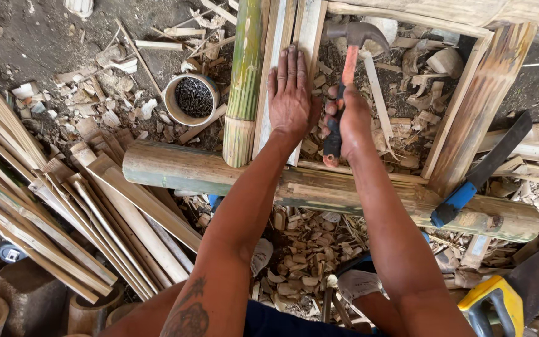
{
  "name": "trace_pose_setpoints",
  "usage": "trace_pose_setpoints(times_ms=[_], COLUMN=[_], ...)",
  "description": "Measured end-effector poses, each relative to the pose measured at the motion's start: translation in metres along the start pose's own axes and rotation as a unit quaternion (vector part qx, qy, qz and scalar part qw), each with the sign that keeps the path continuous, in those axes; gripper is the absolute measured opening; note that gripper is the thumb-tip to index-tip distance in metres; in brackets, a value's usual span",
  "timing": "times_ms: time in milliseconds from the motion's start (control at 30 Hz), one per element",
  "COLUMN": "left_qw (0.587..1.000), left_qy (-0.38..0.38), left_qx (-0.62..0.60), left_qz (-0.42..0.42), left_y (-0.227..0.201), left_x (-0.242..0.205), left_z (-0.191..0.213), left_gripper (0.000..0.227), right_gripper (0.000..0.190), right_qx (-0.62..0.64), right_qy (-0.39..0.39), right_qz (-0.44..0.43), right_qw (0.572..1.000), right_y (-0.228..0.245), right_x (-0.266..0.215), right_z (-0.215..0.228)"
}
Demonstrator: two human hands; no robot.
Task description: The person hammers nails into a bamboo frame, then picks up bamboo slats and places them on the frame. They use a saw to cut the slats to size and hammer nails to secure them in place.
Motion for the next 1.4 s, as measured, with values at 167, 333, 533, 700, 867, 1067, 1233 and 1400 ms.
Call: trace_pose_setpoints(times_ms=[167, 333, 533, 700, 867, 1067, 1233, 1400], left_qw=[0.999, 0.999, 0.994, 0.998, 0.988, 0.996, 0.992, 0.990], left_qy=[0.009, 0.030, 0.086, 0.058, 0.138, 0.078, 0.082, 0.124], left_qx=[0.031, 0.032, 0.060, 0.038, 0.052, 0.050, 0.097, 0.063], left_qz=[-0.007, 0.002, 0.016, 0.008, 0.035, 0.019, 0.017, 0.033], left_y=[0.000, 0.001, 0.005, -0.003, 0.000, -0.005, -0.004, 0.004], left_x=[-0.002, 0.007, 0.005, 0.001, -0.004, 0.002, -0.001, 0.004], left_z=[-0.009, -0.016, -0.021, -0.001, -0.008, 0.002, -0.009, -0.023], left_gripper=[0.092, 0.086, 0.083, 0.079, 0.087, 0.081, 0.078, 0.076], right_gripper=[0.036, 0.031, 0.027, 0.032, 0.040, 0.035, 0.038, 0.037], right_qx=[-0.355, -0.461, -0.376, -0.515, -0.272, -0.436, -0.430, -0.428], right_qy=[-0.106, -0.075, -0.088, -0.071, -0.104, -0.083, -0.079, -0.072], right_qz=[0.355, 0.331, 0.511, 0.310, 0.637, 0.328, 0.321, 0.325], right_qw=[0.858, 0.820, 0.768, 0.796, 0.714, 0.834, 0.840, 0.840], right_y=[0.053, 0.058, 0.078, 0.057, 0.102, 0.073, 0.067, 0.077], right_x=[-0.026, 0.027, 0.019, 0.039, -0.032, 0.034, 0.034, 0.035], right_z=[-0.005, -0.020, -0.028, -0.027, -0.033, -0.029, -0.027, -0.025])
Point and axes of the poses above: each hand's wrist, its own x-axis towards the middle knuckle, its own z-axis out of the back of the hand, y = z × x, the point moved 10 cm from there along x, towards the middle knuckle, and after that the axes turned 5 degrees about -x, right-handed, at the moved point
